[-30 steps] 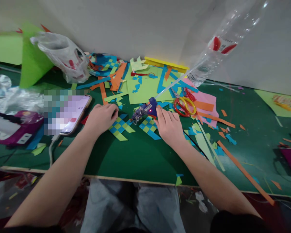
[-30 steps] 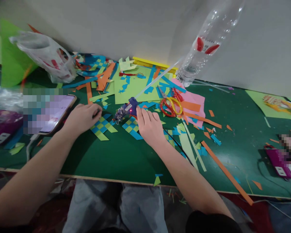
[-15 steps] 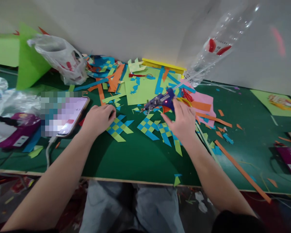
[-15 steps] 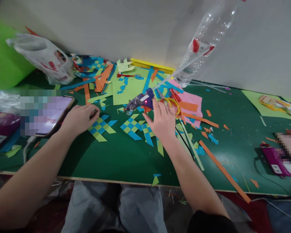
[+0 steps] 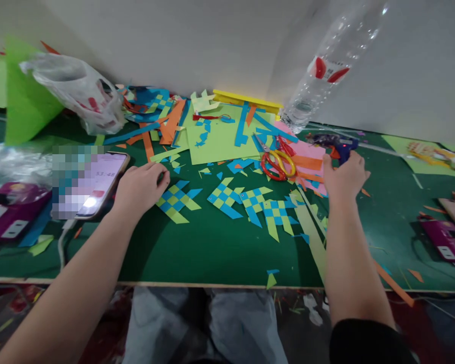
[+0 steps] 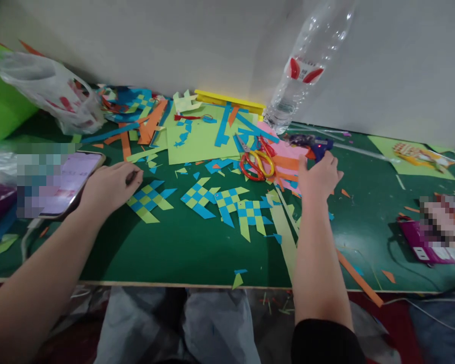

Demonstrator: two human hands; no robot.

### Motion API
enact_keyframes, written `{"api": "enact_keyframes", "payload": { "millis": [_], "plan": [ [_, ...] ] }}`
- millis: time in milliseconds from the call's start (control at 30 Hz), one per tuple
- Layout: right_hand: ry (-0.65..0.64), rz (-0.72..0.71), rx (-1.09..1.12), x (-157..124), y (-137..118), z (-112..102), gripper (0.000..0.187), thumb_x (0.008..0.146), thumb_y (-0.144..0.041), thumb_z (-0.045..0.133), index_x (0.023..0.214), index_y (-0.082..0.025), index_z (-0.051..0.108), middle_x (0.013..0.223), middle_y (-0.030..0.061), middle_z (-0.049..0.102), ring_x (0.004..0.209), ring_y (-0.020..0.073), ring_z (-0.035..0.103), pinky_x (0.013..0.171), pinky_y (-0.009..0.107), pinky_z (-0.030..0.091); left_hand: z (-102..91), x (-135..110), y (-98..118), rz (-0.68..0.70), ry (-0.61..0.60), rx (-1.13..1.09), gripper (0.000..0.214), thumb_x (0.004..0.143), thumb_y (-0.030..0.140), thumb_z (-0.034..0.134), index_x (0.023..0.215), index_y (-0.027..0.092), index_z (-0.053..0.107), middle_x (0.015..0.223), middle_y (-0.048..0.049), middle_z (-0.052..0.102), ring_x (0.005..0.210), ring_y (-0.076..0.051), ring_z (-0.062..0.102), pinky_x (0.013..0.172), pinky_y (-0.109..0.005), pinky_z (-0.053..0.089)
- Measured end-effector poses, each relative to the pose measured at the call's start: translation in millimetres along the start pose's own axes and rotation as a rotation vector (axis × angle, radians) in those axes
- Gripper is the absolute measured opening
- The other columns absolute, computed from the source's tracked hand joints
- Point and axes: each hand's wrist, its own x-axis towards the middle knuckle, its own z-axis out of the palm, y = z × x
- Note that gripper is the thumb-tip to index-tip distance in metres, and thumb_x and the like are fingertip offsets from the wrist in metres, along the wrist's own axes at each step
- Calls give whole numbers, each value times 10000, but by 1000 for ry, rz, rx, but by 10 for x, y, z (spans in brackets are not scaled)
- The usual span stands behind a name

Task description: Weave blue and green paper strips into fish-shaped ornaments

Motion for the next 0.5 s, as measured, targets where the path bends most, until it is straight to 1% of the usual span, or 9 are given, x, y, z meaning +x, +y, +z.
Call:
{"api": "enact_keyframes", "payload": {
  "millis": [100, 233, 367, 500],
  "plan": [
    [-88, 100, -17, -18, 118, -10, 561, 880, -407, 589, 1283, -29, 489, 1244, 268, 565, 1160, 335, 551, 926, 423, 381, 49, 15, -25, 6, 24, -29, 263, 923, 298, 378, 860, 181, 606, 880, -67, 690, 706, -194, 596, 698, -330, 381],
    [-162, 162, -16, -47, 166, 53, 583, 877, -424, 588, 1238, 26, 506, 1184, 306, 573, 1113, 349, 570, 851, 391, 405, 56, 15, -35, 24, 22, -26, 267, 928, 299, 381, 857, 179, 608, 869, -66, 686, 697, -191, 592, 696, -325, 369],
    [-201, 174, -13, -48, 161, 102, 580, 889, -407, 568, 1240, 50, 499, 1169, 326, 555, 1096, 345, 560, 821, 389, 378, 31, 9, -22, 33, 11, -16, 259, 928, 291, 387, 868, 171, 609, 868, -66, 684, 703, -194, 589, 697, -321, 363],
    [-193, 163, -8, -45, 189, 125, 563, 905, -365, 542, 1240, 85, 487, 1147, 351, 530, 1088, 332, 546, 804, 396, 347, 18, 5, -15, 41, -5, -18, 250, 923, 283, 395, 879, 166, 611, 869, -65, 680, 711, -190, 588, 707, -316, 360]
  ]
}}
